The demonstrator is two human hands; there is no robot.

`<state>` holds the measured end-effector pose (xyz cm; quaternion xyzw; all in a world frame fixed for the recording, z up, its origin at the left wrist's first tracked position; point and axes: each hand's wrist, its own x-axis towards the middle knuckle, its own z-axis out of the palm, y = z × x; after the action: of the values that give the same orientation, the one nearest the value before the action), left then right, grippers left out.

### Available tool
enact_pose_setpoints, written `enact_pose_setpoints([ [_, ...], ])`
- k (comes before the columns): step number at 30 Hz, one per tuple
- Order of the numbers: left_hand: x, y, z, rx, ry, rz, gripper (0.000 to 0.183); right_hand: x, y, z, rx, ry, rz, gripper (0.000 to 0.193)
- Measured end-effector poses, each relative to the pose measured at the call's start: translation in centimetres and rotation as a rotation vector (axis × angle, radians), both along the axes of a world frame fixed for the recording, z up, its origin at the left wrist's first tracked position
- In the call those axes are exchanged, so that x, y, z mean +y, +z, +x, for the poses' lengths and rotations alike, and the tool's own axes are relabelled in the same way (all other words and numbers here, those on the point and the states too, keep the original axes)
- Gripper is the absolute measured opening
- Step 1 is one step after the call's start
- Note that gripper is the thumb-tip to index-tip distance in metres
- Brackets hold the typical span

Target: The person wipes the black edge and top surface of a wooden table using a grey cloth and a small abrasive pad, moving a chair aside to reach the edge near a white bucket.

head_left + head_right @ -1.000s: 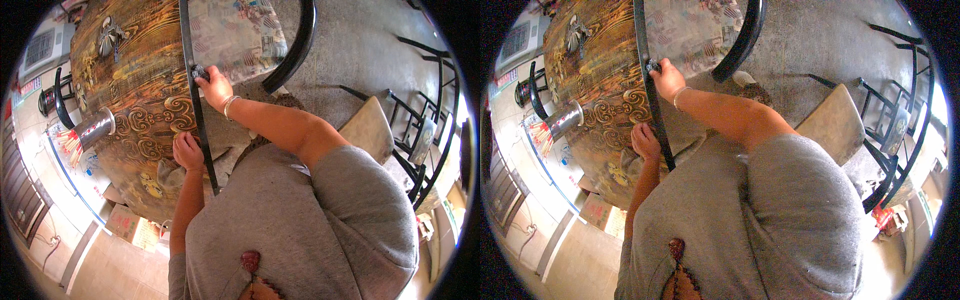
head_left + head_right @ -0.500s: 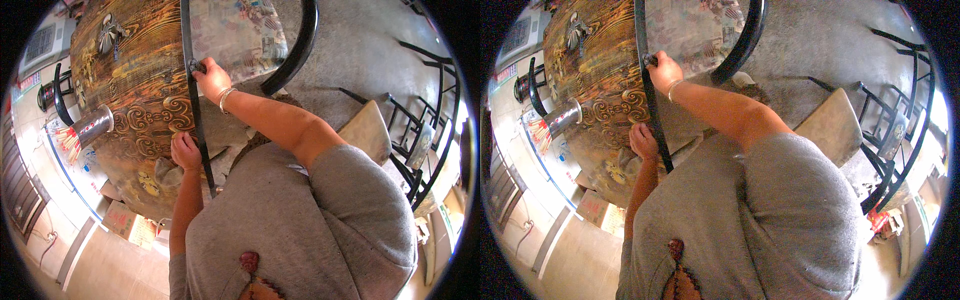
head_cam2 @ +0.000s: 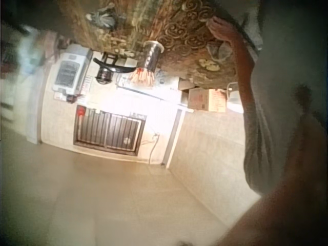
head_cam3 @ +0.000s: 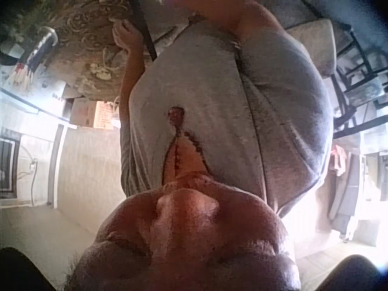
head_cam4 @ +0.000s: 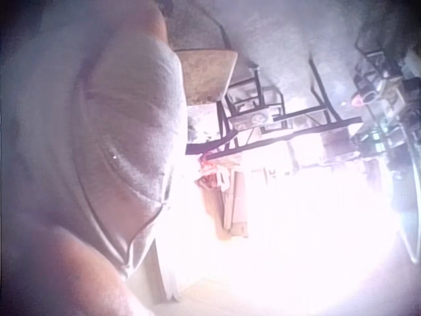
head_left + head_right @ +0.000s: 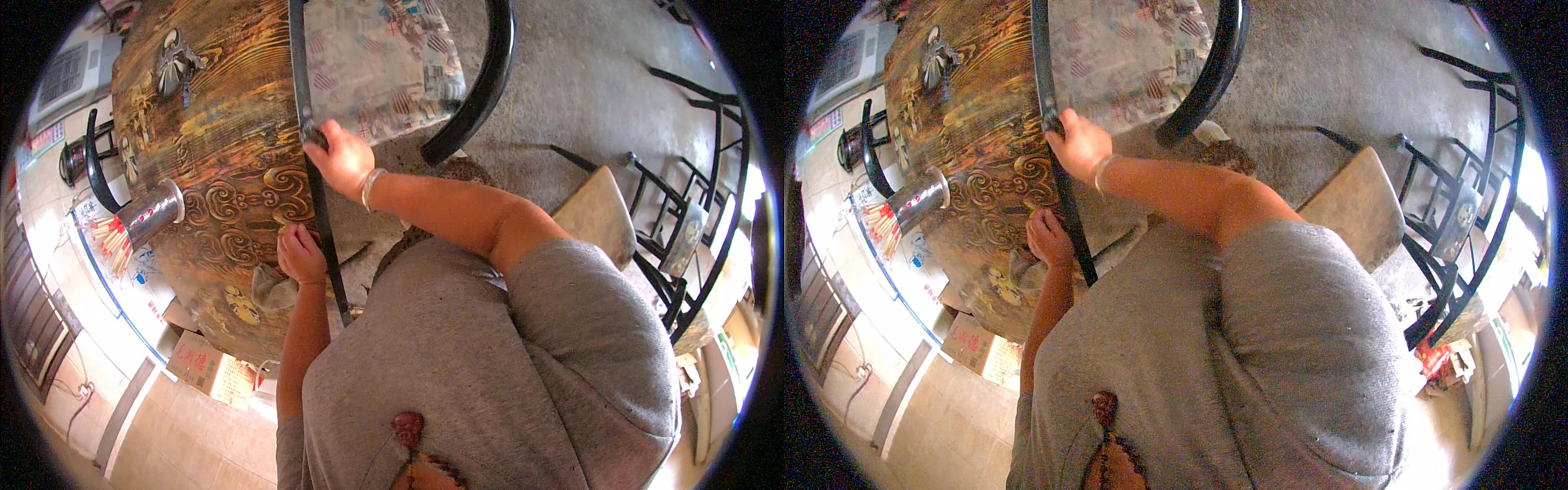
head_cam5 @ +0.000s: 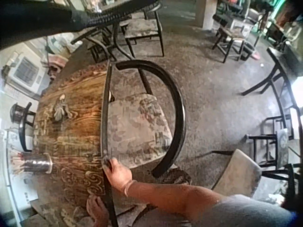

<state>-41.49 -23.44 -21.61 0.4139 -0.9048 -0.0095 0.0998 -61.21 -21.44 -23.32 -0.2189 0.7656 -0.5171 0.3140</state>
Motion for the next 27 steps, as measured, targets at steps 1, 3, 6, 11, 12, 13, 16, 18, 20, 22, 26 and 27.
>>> enact_pose_setpoints([
  [1, 0.0, 0.1, 0.1, 0.015, -0.005, -0.017, 0.017, 0.9, 0.6, 0.7, -0.045, 0.067, 0.020, 0.035],
  [3, 0.1, 0.4, -0.2, 0.005, 0.011, -0.009, 0.016, 2.8, 0.3, 2.6, -0.086, 0.208, -0.005, 0.035],
  [6, 0.1, 0.2, -0.6, 0.037, 0.000, -0.010, 0.016, 2.9, -1.2, 3.6, -0.103, 0.149, -0.018, 0.034],
  [11, 0.0, 0.4, -0.3, 0.006, 0.000, 0.005, 0.015, -1.2, -1.6, -1.6, 0.009, 0.050, 0.094, 0.032],
  [12, 0.0, 0.4, -0.3, 0.011, -0.005, 0.003, 0.015, -1.0, -1.5, -1.6, -0.002, 0.091, 0.113, 0.032],
  [13, 0.0, 0.3, -0.2, 0.016, -0.007, 0.000, 0.015, -0.5, -1.3, -1.3, -0.013, 0.135, 0.132, 0.032],
  [16, 0.1, 0.2, -0.1, 0.006, 0.073, 0.055, 0.020, 1.5, -1.0, 0.5, -0.039, 0.286, 0.142, 0.034],
  [18, 0.2, 0.2, 0.0, -0.004, 0.039, 0.012, 0.017, 1.8, -1.1, 0.9, -0.076, 0.293, 0.147, 0.035],
  [20, 0.1, 0.2, 0.1, -0.021, 0.024, -0.009, 0.016, 0.9, -0.7, -0.4, -0.066, 0.239, 0.141, 0.035],
  [22, 0.0, 0.3, 0.2, -0.039, 0.023, 0.000, 0.016, -0.6, -1.3, -1.9, 0.013, 0.120, 0.132, 0.033],
  [26, 0.2, 0.3, 0.1, -0.020, 0.094, 0.067, 0.020, -1.0, -0.6, -2.0, 0.050, 0.190, 0.201, 0.032],
  [27, 0.2, 0.2, 0.3, -0.014, 0.090, 0.058, 0.020, 0.1, 0.1, -1.3, 0.030, 0.268, 0.198, 0.032],
])
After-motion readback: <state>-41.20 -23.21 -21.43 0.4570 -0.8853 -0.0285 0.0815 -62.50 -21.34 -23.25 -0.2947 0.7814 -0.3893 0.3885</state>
